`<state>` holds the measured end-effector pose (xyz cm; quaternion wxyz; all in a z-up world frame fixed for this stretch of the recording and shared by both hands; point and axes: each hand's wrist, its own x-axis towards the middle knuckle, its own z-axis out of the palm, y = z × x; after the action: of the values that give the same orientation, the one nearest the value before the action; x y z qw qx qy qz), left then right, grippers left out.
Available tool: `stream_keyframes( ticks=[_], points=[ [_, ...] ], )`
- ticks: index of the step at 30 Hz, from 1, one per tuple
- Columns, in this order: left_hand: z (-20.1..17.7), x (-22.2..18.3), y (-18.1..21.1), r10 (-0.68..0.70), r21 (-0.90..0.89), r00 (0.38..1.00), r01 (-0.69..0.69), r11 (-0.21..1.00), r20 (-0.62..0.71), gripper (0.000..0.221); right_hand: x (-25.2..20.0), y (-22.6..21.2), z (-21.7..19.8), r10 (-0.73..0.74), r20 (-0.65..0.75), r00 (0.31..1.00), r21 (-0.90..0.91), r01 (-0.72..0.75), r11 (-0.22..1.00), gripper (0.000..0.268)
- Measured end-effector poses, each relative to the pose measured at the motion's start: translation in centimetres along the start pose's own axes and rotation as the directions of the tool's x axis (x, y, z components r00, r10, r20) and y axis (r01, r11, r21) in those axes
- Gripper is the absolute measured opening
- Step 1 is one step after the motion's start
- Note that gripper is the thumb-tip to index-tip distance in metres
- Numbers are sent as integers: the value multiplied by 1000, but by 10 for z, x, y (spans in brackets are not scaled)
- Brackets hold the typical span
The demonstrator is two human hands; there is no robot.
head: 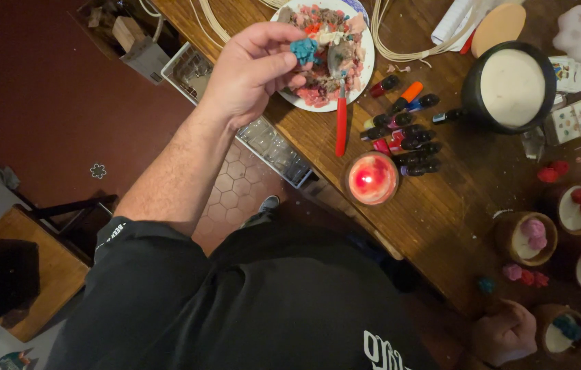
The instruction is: Decorating candles by placing small wax flower and star shapes on their surface.
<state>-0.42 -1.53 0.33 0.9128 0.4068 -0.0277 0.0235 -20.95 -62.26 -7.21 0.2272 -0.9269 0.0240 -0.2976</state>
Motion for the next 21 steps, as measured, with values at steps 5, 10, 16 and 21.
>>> stream_keyframes(
  ticks=[5, 10, 16, 21],
  points=[
    [7, 1, 3, -63, -16, 991, 62, 998, -120, 21, 0, 4, 0, -26, 15, 1000, -50, 27, 998, 50],
    [10, 3, 4, -99, -29, 971, 95, 995, -218, 18, 1, 3, 0, -33, 7, 999, -107, 33, 994, 47],
    [11, 6, 7, -99, -29, 971, 95, 995, -215, 24, 5, -11, -1, -40, 22, 999, -101, 42, 994, 51],
    [16, 5, 13, -137, -61, 977, 129, 990, -165, 17, 2, -7, 1, 20, 1, 1000, -12, -20, 1000, 64]
  ],
)
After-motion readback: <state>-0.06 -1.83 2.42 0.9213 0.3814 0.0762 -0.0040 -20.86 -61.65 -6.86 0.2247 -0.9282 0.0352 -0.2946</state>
